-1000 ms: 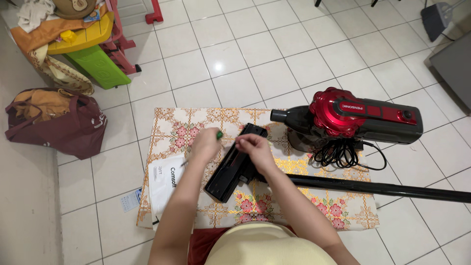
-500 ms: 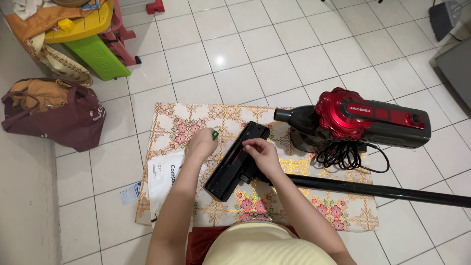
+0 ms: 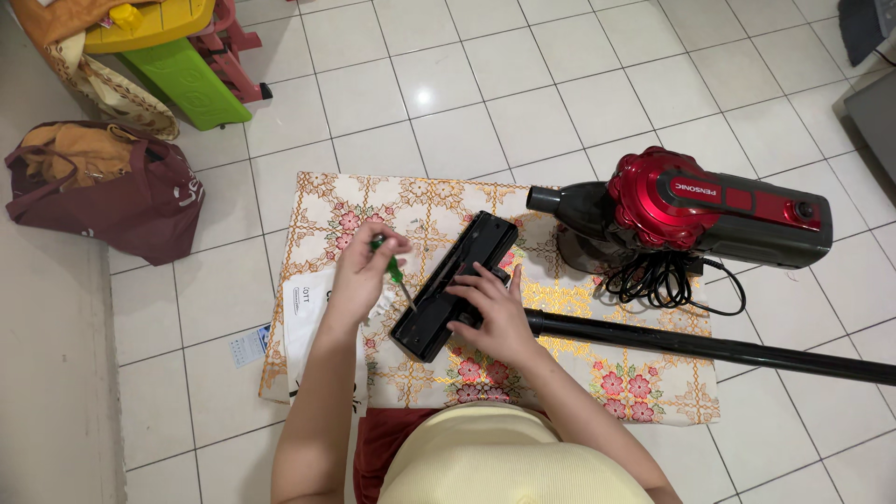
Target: The person lays a corded vacuum cleaner on a table, detaches the floor head, unscrews its base plate with a screwdriver, wipes the inside with a tissue, then reassembles the head and refits it to the wand.
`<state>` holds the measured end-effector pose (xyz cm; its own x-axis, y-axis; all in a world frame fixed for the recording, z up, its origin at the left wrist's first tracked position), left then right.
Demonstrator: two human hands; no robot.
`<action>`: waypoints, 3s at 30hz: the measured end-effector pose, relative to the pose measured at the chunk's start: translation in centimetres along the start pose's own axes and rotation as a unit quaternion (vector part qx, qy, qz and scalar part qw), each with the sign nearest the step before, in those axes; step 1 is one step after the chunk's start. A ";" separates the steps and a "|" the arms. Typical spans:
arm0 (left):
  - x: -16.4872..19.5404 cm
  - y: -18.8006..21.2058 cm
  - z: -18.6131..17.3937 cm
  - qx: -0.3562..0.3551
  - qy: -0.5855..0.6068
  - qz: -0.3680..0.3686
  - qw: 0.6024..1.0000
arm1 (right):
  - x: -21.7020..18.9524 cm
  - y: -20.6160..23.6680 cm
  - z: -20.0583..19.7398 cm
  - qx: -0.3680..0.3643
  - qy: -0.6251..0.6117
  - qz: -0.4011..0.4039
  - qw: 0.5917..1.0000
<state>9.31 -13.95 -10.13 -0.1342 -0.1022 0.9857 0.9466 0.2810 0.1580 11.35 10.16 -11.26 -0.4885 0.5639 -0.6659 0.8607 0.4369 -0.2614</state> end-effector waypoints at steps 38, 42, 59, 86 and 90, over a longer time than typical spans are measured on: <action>-3.0 4.1 -2.5 0.156 0.069 0.072 0.983 | 9.4 -6.7 0.5 -0.004 -0.213 0.526 0.823; -3.1 4.0 -2.6 0.154 0.071 0.073 0.983 | 9.4 -6.8 0.5 0.025 -0.209 0.494 0.844; 1.2 6.5 0.9 0.128 0.050 0.189 0.972 | 9.4 -5.8 0.7 0.060 -0.439 0.443 0.779; 2.3 6.1 4.0 0.081 -0.161 0.270 0.946 | 9.1 -6.2 0.8 0.068 -0.410 0.465 0.782; 2.7 5.8 4.2 0.076 -0.181 0.273 0.942 | 9.0 -6.4 0.8 0.066 -0.387 0.469 0.791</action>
<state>13.26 -8.62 -6.27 0.2442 0.4215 0.8733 0.8541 0.3331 -0.3996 1.57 11.87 -16.09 0.5641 -0.0238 -0.8254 0.8250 -0.0261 0.5646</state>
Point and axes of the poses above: each hand's wrist, its own y-axis away from the middle knuckle, its own z-axis out of the palm, x = y × z, the point moved 3 cm from there along -y, towards the middle knuckle, and after that the axes turned 9 degrees about x, right-handed, at the moved point
